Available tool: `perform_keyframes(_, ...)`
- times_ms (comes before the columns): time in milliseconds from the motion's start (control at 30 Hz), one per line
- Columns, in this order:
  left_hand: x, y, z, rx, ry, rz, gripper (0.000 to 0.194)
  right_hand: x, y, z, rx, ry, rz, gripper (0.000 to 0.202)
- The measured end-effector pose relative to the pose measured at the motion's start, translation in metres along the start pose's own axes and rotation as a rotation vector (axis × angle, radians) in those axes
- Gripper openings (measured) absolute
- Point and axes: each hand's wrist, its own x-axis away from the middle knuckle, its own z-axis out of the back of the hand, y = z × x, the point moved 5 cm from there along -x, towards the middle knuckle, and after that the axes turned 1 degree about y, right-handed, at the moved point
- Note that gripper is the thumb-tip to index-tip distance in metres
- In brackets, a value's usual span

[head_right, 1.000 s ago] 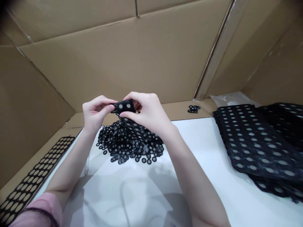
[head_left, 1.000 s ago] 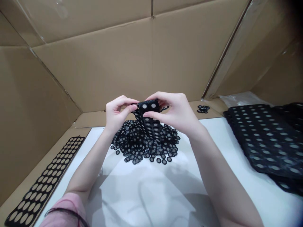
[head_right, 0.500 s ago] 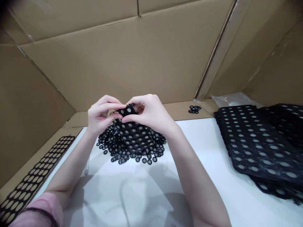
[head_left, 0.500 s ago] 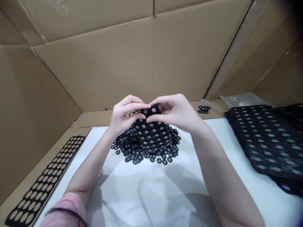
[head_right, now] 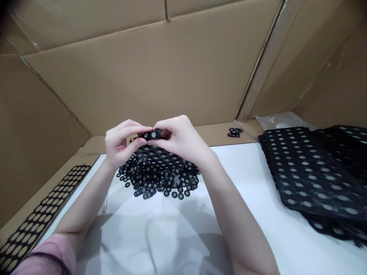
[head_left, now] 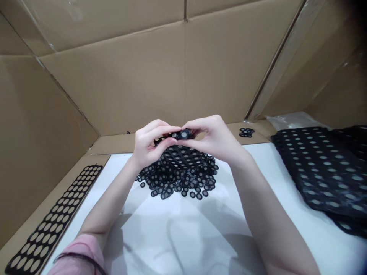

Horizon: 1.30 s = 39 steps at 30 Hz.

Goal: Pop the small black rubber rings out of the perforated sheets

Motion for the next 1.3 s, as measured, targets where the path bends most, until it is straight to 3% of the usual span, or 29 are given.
perform_keyframes(133,0.001,0.008,-0.003,-0.134,0.022,-0.070,0.018,0.000,0.000,-0.006,0.028,-0.037,0.005,0.012)
perform_keyframes(333,0.005,0.012,-0.011,-0.286,0.063,-0.069,0.009,0.001,-0.001,-0.011,0.024,-0.018,-0.028,0.020)
perform_keyframes(700,0.011,0.007,-0.015,-0.302,0.130,-0.044,0.022,0.000,-0.001,-0.019,0.025,-0.045,-0.072,0.020)
perform_keyframes(933,0.007,-0.002,-0.007,-0.251,0.106,0.180,0.023,0.000,-0.005,-0.024,0.075,-0.090,-0.087,0.026)
perform_keyframes(1300,0.007,-0.019,0.000,-0.156,0.131,0.346,0.022,0.001,-0.005,-0.023,0.053,-0.172,-0.119,0.033)
